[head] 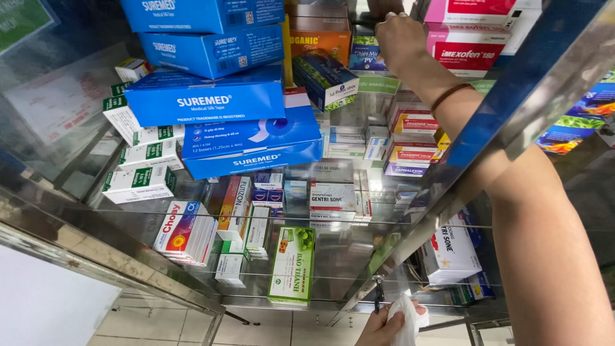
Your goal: Organizing and cleaning boxes of medication on glass display shelves.
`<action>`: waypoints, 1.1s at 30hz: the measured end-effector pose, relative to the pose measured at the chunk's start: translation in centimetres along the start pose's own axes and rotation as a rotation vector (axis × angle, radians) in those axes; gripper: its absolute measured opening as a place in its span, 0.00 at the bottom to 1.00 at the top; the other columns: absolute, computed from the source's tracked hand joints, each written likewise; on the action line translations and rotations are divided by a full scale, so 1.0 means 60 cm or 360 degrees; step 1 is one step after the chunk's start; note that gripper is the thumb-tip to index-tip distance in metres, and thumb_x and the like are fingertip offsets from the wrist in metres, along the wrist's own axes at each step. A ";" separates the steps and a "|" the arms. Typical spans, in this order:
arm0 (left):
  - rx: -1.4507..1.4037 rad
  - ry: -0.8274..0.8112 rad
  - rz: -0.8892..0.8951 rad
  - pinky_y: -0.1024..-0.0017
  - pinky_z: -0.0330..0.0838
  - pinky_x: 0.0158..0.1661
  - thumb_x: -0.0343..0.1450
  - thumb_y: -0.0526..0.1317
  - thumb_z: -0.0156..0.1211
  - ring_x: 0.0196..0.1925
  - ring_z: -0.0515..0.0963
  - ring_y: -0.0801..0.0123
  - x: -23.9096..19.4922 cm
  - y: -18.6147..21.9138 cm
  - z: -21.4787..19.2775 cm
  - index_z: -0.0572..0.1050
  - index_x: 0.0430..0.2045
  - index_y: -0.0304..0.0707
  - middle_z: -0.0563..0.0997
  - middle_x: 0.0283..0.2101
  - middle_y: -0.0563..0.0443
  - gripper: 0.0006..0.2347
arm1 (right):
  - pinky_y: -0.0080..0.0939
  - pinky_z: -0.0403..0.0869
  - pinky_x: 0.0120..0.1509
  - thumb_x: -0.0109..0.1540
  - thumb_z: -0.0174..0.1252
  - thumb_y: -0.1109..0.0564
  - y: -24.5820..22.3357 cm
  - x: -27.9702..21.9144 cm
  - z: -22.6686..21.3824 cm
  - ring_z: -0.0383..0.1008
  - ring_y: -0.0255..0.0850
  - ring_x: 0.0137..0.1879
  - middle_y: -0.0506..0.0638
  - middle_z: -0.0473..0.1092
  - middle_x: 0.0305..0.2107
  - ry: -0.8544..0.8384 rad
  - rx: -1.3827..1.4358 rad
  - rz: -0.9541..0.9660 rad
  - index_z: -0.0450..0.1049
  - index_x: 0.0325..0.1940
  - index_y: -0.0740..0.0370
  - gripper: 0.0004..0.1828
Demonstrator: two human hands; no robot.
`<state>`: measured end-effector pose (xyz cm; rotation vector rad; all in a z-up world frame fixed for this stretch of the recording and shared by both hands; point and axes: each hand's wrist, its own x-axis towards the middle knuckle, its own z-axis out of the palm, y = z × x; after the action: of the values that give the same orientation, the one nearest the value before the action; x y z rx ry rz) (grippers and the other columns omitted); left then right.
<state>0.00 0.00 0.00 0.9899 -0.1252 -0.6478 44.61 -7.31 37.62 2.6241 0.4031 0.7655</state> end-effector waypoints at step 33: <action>0.0222 -0.0107 0.0150 0.69 0.76 0.60 0.80 0.37 0.36 0.61 0.79 0.68 -0.056 -0.010 0.025 0.64 0.65 0.29 0.77 0.63 0.47 0.19 | 0.53 0.75 0.55 0.51 0.69 0.41 0.079 -0.341 -0.214 0.77 0.57 0.50 0.69 0.74 0.47 -0.0276 0.1214 -0.0614 0.63 0.69 0.72 0.50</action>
<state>-3.56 0.56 1.02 1.0897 -0.2780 -0.5921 21.58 -15.57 40.37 3.0844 1.3166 0.2715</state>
